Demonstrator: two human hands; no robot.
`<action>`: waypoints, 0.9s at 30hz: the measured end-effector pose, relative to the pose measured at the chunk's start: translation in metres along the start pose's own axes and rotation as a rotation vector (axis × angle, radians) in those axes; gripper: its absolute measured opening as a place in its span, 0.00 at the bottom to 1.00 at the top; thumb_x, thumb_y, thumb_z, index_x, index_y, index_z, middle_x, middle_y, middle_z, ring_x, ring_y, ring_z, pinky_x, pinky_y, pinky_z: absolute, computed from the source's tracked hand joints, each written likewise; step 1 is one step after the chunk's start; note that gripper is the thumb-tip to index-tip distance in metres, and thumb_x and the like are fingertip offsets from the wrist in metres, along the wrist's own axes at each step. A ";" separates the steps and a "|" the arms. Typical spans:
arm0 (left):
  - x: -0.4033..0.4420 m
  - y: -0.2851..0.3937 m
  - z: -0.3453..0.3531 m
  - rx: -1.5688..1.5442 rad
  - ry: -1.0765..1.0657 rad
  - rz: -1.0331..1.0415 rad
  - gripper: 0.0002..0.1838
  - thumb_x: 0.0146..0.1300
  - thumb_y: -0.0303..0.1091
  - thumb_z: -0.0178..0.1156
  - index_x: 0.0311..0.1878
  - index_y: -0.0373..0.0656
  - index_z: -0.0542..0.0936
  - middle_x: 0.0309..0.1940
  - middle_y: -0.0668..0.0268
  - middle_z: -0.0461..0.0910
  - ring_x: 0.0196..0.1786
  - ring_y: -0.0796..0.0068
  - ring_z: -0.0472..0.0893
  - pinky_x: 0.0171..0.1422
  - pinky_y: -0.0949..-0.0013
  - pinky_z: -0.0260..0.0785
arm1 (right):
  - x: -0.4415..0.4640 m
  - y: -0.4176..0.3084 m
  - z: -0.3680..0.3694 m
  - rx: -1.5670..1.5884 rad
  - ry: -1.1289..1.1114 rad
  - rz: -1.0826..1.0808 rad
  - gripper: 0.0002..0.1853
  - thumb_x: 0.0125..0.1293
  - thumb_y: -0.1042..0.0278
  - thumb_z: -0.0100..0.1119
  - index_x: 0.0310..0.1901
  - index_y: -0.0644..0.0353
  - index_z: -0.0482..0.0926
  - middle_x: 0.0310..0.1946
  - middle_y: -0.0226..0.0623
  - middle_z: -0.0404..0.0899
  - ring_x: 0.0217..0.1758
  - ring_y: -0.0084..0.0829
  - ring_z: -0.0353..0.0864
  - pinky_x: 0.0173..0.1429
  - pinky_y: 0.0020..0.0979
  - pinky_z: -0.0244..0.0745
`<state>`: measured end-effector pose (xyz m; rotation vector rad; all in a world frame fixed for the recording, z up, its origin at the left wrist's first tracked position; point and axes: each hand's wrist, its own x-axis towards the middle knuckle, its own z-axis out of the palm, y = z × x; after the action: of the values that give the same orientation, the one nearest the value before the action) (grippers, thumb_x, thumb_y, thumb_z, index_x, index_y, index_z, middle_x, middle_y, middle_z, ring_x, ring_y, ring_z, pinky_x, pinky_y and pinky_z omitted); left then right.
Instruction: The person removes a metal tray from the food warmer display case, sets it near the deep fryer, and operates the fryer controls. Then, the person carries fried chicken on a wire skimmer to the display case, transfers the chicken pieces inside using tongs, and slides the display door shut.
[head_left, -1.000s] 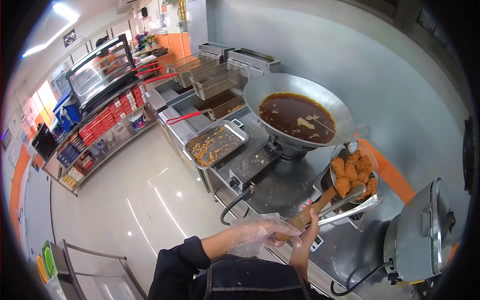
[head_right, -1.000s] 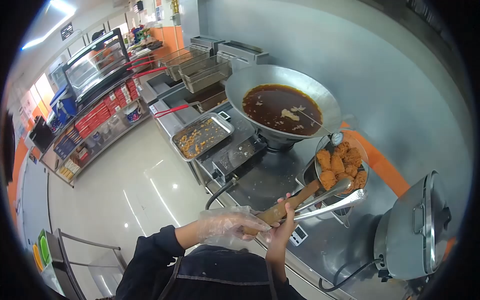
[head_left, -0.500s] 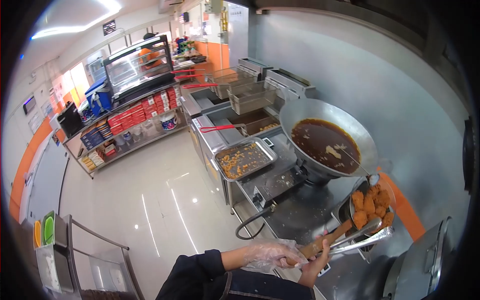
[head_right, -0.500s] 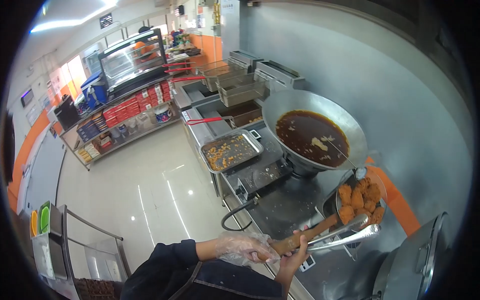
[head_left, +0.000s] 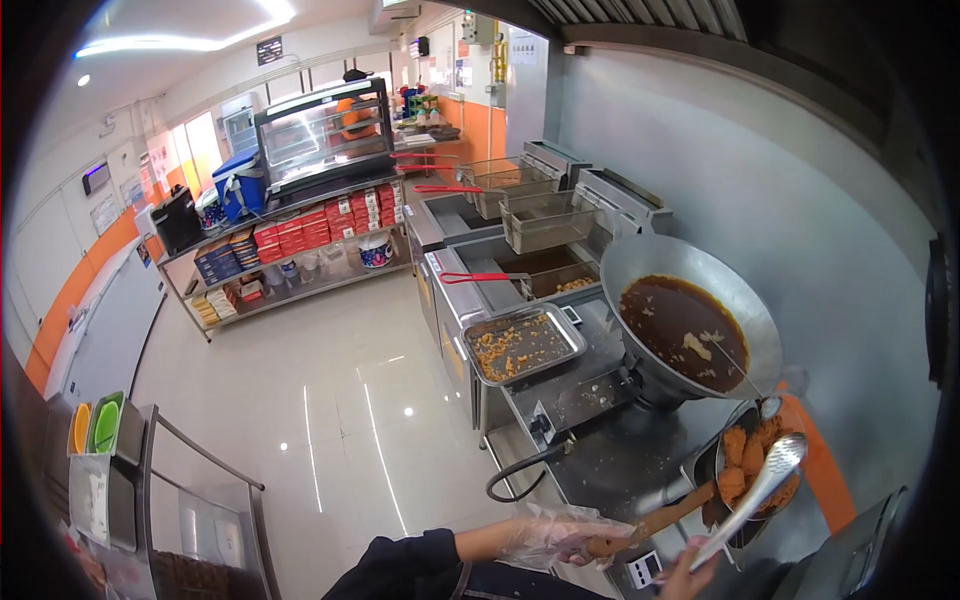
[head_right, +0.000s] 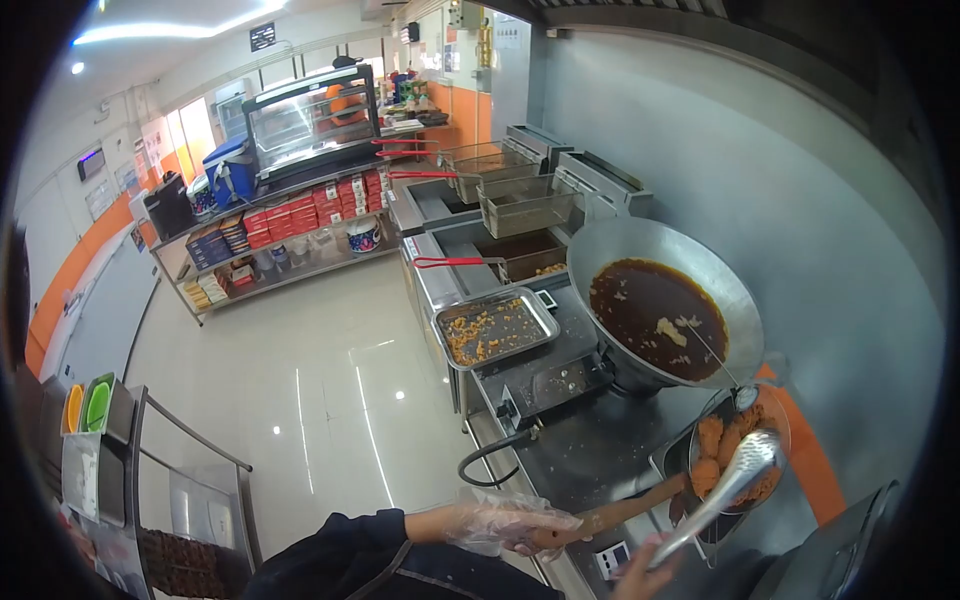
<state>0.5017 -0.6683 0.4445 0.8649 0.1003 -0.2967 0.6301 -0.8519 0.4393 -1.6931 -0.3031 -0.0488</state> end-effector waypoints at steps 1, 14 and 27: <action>-0.004 0.003 0.002 -0.045 0.000 -0.011 0.24 0.64 0.57 0.50 0.51 0.46 0.73 0.25 0.73 0.73 0.19 0.90 0.60 0.19 0.84 0.46 | 0.013 -0.007 -0.007 -0.038 0.109 -0.063 0.16 0.62 0.61 0.61 0.38 0.70 0.74 0.22 0.37 0.74 0.18 0.23 0.71 0.16 0.23 0.62; -0.097 -0.105 -0.111 -0.095 0.567 0.275 0.42 0.52 0.71 0.54 0.62 0.50 0.69 0.34 0.71 0.76 0.27 0.86 0.65 0.26 0.85 0.49 | 0.163 0.096 -0.074 -1.026 0.175 -0.054 0.23 0.51 0.73 0.62 0.48 0.72 0.68 0.25 0.44 0.71 0.30 0.42 0.76 0.38 0.36 0.71; -0.140 -0.122 -0.088 -0.386 0.928 0.379 0.25 0.64 0.51 0.54 0.56 0.43 0.73 0.31 0.68 0.79 0.25 0.84 0.67 0.25 0.83 0.54 | 0.138 0.118 -0.055 -1.297 0.346 -0.112 0.43 0.42 0.38 0.69 0.57 0.57 0.70 0.42 0.49 0.79 0.48 0.50 0.76 0.50 0.57 0.66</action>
<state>0.3351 -0.6452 0.3270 0.5593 0.8186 0.4886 0.7978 -0.8959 0.3616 -2.8810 -0.0766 -0.7476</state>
